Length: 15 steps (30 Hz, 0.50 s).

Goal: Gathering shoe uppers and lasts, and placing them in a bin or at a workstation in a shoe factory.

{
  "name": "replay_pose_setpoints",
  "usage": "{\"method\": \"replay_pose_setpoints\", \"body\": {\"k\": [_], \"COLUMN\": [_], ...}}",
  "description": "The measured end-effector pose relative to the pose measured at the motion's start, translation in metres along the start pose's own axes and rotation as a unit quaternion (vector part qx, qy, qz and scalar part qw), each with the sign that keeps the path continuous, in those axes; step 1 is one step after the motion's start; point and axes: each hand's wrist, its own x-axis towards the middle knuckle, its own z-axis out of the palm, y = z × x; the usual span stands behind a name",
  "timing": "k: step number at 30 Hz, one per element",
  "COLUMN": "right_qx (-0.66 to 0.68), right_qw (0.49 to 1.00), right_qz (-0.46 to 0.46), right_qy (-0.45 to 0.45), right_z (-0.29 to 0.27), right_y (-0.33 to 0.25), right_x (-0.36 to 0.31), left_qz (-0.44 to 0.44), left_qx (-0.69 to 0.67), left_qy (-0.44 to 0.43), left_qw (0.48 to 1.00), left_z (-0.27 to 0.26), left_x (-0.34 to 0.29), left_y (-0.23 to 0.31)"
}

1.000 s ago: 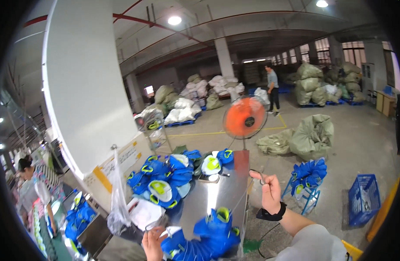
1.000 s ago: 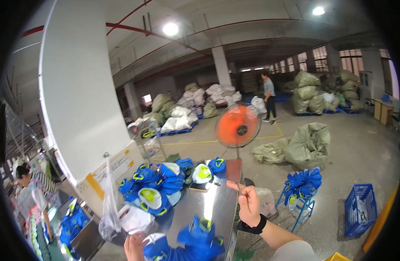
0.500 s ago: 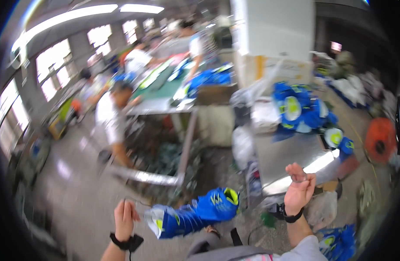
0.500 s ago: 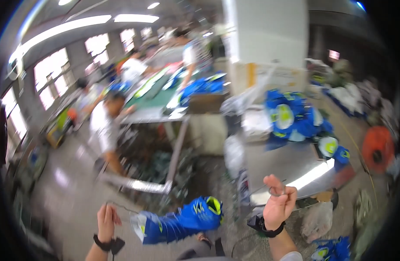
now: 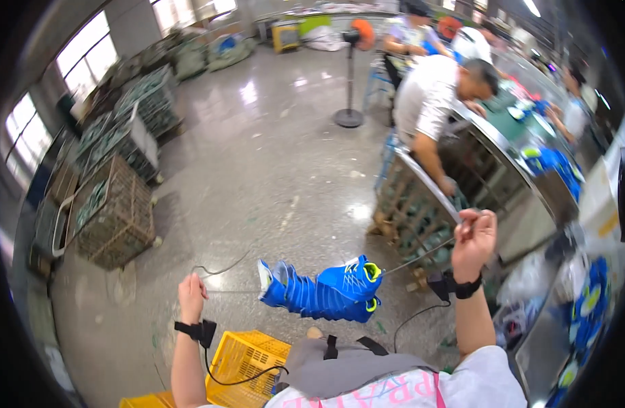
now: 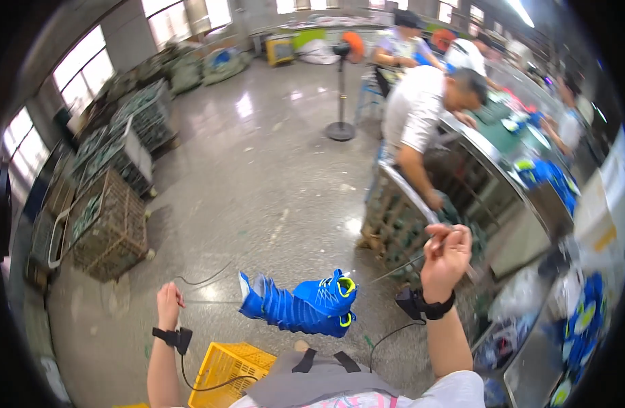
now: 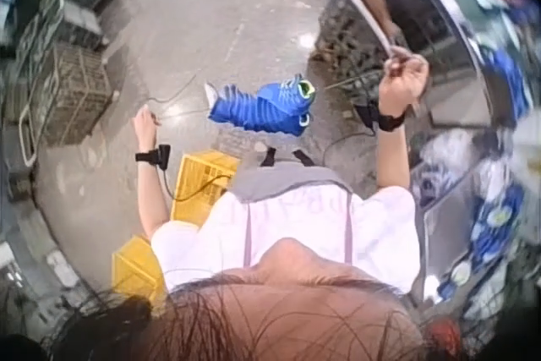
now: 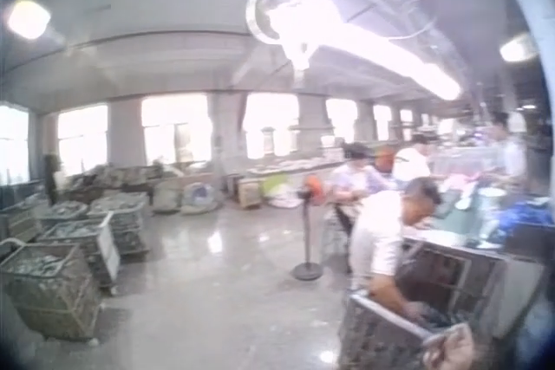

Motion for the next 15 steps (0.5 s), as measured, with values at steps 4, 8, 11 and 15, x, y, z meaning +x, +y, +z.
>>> {"method": "replay_pose_setpoints", "body": {"k": [4, 8, 11, 15], "right_qx": [-0.468, -0.702, -0.712, -0.687], "right_qw": [0.871, 0.553, 0.488, 0.365], "right_qz": [0.048, 0.118, 0.211, 0.248], "right_qy": [-0.143, -0.432, -0.458, -0.578], "right_z": [0.029, -0.020, -0.068, -0.068], "right_y": [0.127, 0.219, 0.259, 0.339], "right_x": [0.009, -0.002, 0.011, 0.044], "left_qz": [-0.008, -0.029, -0.060, -0.127], "left_qx": [0.305, 0.452, 0.501, 0.450], "left_qy": [0.003, -0.162, -0.371, -0.529], "left_qw": [0.952, 0.877, 0.780, 0.708], "left_z": [-0.009, 0.018, 0.064, 0.111], "left_x": [-0.024, -0.015, 0.025, 0.050], "left_y": [-0.104, -0.179, -0.198, -0.285]}}
